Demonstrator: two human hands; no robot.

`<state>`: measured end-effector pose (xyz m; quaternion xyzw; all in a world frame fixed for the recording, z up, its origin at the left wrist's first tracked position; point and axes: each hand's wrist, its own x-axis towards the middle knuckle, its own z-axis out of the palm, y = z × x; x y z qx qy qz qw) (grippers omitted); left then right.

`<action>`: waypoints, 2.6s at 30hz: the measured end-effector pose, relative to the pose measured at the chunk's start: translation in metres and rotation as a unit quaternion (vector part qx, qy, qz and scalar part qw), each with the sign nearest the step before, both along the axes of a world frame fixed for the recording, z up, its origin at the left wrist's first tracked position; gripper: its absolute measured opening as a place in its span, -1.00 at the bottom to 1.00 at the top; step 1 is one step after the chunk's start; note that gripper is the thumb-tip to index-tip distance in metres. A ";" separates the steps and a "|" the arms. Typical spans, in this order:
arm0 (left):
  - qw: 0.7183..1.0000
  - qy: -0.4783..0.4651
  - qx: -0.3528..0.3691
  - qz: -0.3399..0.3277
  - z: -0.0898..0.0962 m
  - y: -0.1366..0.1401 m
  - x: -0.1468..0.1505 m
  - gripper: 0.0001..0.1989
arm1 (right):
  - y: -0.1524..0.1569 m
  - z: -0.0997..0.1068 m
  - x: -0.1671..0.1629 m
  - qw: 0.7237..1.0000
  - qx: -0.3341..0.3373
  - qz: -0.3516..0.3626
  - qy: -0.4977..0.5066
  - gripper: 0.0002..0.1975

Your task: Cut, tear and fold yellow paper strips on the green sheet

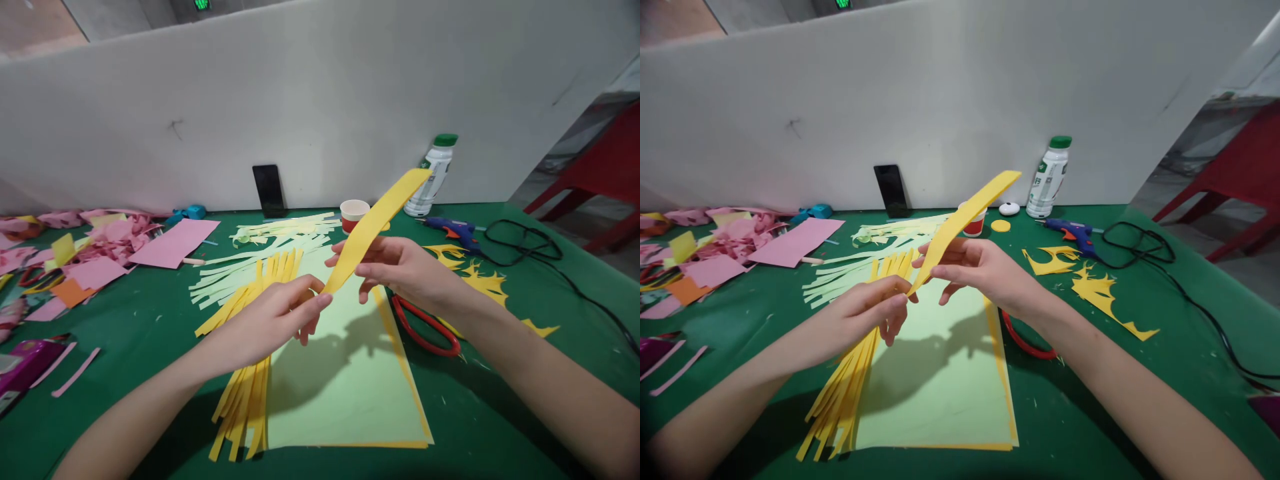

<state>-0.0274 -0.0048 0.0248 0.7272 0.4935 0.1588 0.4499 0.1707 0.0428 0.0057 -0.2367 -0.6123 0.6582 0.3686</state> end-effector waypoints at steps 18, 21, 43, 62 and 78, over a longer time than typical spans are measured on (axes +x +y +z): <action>0.997 -0.038 0.066 -0.014 -0.005 0.003 0.005 -0.75 | -0.010 -0.001 -0.010 0.991 0.050 0.000 -0.123 -0.74; 0.998 -0.039 0.053 -0.021 -0.005 0.003 0.005 -0.78 | -0.011 0.001 -0.010 0.990 0.058 0.015 -0.125 -0.77; 0.997 -0.027 0.072 -0.022 -0.004 -0.001 0.008 -0.72 | -0.008 -0.002 -0.009 0.996 0.020 -0.009 -0.087 -0.66; 0.994 0.079 0.078 -0.016 -0.011 0.006 0.000 -0.58 | 0.002 0.004 0.001 0.982 -0.050 -0.171 -0.058 -0.87; 0.863 0.190 0.461 0.079 0.018 0.016 -0.046 -0.78 | -0.005 0.031 0.028 0.974 0.053 -0.202 -0.088 -0.75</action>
